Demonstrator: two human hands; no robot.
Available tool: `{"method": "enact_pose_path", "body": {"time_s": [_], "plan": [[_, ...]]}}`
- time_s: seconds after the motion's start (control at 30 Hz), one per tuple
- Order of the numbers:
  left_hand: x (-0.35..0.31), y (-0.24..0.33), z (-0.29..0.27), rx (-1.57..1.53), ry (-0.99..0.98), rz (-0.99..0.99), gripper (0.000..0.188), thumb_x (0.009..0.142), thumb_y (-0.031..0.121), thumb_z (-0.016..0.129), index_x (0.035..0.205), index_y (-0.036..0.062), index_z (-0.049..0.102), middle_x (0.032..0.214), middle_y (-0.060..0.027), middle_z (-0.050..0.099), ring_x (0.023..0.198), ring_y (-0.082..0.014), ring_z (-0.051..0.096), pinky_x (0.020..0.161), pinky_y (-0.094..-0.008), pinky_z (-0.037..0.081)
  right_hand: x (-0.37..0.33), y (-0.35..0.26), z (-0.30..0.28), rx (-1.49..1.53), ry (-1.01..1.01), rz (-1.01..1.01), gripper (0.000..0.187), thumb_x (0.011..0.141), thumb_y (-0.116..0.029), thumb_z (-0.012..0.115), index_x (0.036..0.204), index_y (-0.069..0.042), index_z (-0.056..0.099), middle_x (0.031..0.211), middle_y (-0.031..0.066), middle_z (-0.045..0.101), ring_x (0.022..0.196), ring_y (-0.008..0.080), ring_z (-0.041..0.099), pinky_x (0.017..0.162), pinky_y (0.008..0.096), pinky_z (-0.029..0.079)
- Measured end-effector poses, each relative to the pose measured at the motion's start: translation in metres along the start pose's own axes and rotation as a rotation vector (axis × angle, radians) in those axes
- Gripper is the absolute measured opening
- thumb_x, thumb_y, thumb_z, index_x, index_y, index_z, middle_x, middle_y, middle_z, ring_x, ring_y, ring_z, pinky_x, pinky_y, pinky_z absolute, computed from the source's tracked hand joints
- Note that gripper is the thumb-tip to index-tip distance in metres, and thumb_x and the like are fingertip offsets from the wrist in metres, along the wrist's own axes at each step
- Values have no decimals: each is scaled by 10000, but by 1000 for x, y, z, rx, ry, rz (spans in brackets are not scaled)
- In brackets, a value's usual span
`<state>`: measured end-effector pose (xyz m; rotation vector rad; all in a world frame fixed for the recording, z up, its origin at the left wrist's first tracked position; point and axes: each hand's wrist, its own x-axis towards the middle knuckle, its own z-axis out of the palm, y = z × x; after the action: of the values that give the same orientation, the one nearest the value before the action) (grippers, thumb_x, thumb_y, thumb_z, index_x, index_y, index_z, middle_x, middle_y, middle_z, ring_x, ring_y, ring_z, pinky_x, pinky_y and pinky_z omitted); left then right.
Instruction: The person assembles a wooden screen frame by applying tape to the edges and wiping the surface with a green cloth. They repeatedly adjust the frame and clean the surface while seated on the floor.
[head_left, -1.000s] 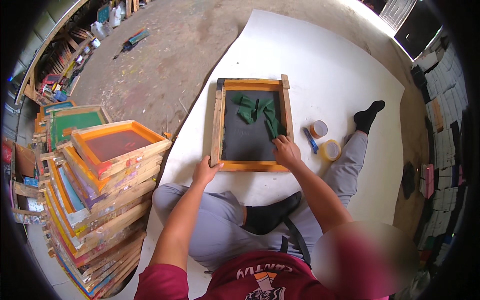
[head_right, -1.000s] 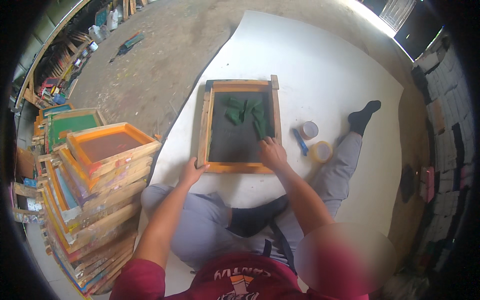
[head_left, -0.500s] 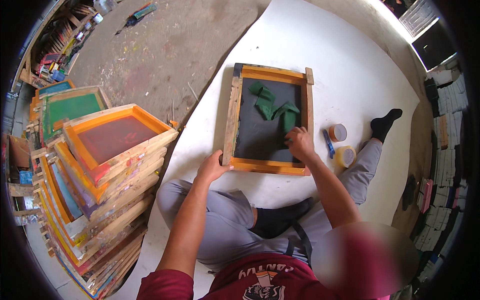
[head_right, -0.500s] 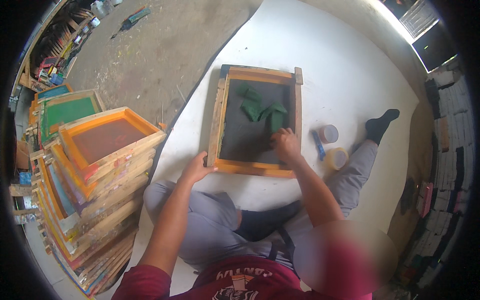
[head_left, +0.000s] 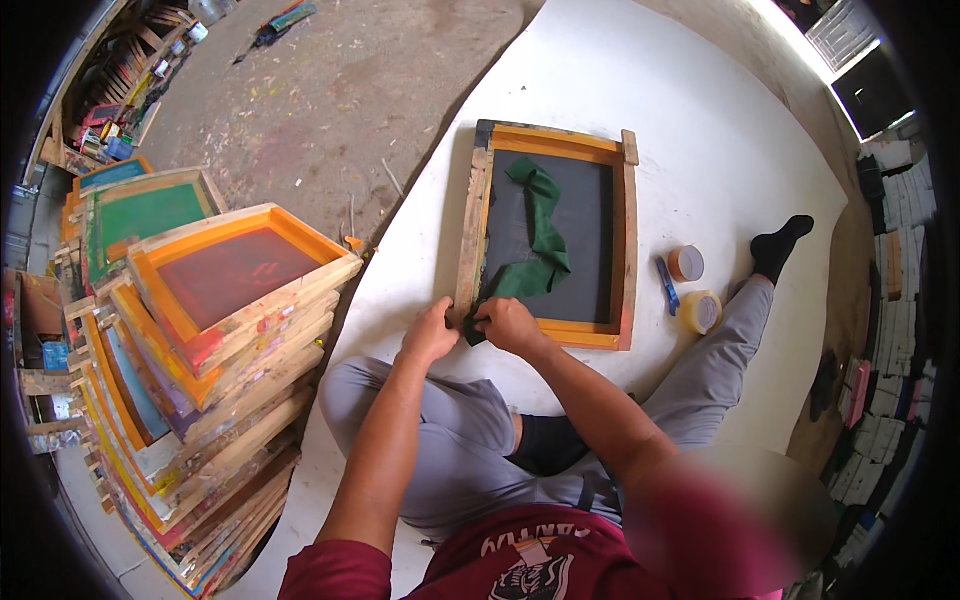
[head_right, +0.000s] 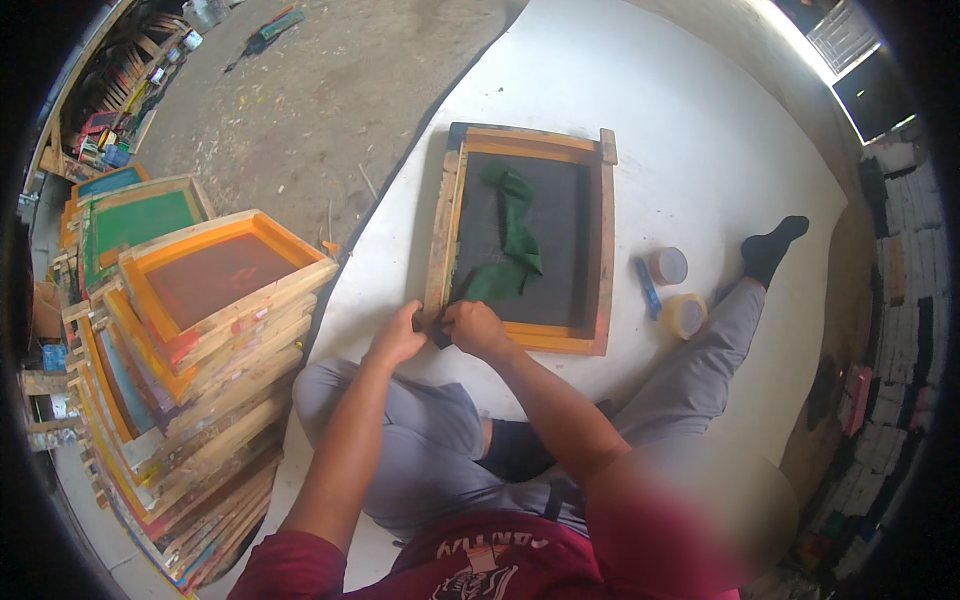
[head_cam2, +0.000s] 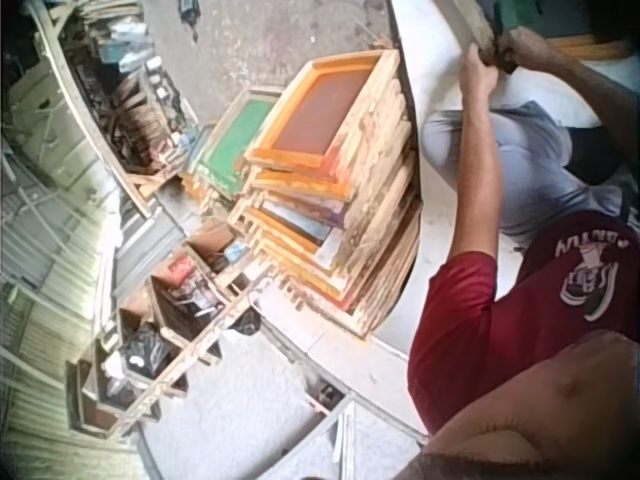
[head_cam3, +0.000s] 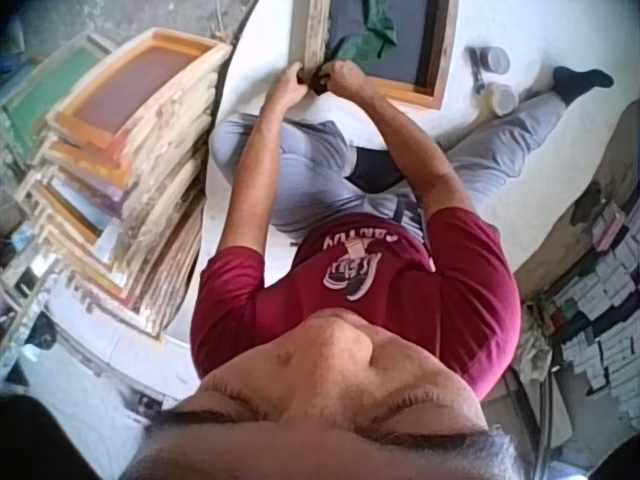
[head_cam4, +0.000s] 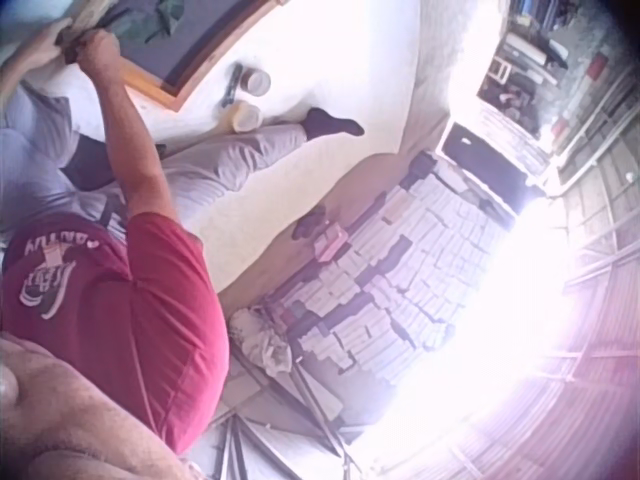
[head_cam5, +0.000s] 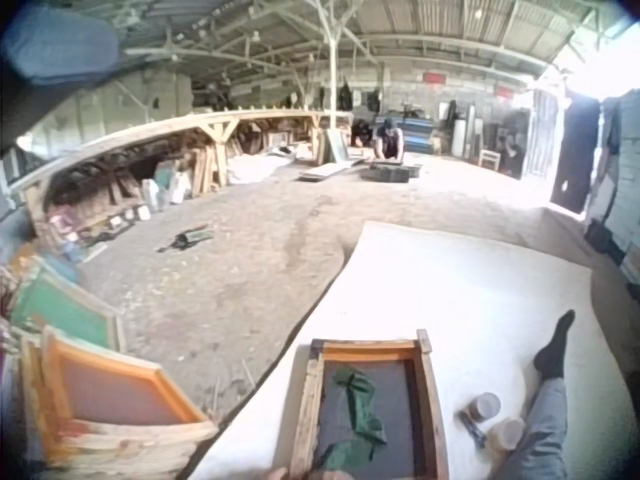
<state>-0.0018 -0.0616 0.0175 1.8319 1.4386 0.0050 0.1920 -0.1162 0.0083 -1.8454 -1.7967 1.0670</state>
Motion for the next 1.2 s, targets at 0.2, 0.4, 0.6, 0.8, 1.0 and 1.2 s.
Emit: {"method": "enact_pose_path", "body": {"time_s": [0.2, 0.4, 0.6, 0.8, 1.0, 1.2], "plan": [[-2, 13, -8, -79, -95, -89, 547, 821, 260, 844, 1278, 88, 597, 1058, -198, 757, 1035, -410, 716, 896, -496, 553, -13, 16, -22, -67, -98, 87, 222, 829, -234, 807, 979, -70, 801, 1000, 144, 762, 1045, 388, 698, 905, 491, 544], [-4, 7, -3, -120, -48, -59, 556, 835, 307, 865, 1262, 78, 592, 1048, -181, 766, 1005, -363, 737, 875, -464, 556, -82, 57, -88, -432, 19, 32, 193, 847, -332, 763, 944, -177, 825, 1002, -14, 762, 1141, 233, 600, 1090, 465, 396], [-3, 8, -6, -160, -80, -79, 527, 837, 280, 862, 1234, 63, 590, 1042, -164, 772, 1000, -336, 743, 858, -442, 557, -149, 128, -143, -609, 95, -129, 116, 820, -215, 710, 904, -234, 788, 989, -49, 710, 1173, 231, 587, 1231, 609, 267], [-3, 15, -7, -189, -96, -78, 481, 831, 228, 867, 1183, 45, 596, 1064, -173, 766, 1012, -347, 739, 867, -435, 556, -150, 137, -136, -646, 124, -223, 109, 786, -202, 743, 893, -201, 761, 938, -39, 679, 1106, 247, 601, 1195, 603, 323], [-5, 22, -12, -158, -73, -74, 462, 831, 200, 866, 1163, 36, 590, 1067, -183, 761, 997, -347, 738, 853, -434, 555, -105, 95, -87, -454, 239, -292, 141, 776, -243, 800, 867, -159, 734, 890, -8, 652, 1012, 258, 589, 1114, 523, 383], [-1, 19, -7, -186, -92, -69, 464, 828, 177, 866, 1170, 43, 584, 990, -167, 766, 948, -334, 747, 826, -417, 551, -50, 33, -28, -365, 225, -214, 146, 840, -265, 771, 936, -156, 760, 976, 4, 697, 1061, 265, 592, 1072, 482, 399]]}}
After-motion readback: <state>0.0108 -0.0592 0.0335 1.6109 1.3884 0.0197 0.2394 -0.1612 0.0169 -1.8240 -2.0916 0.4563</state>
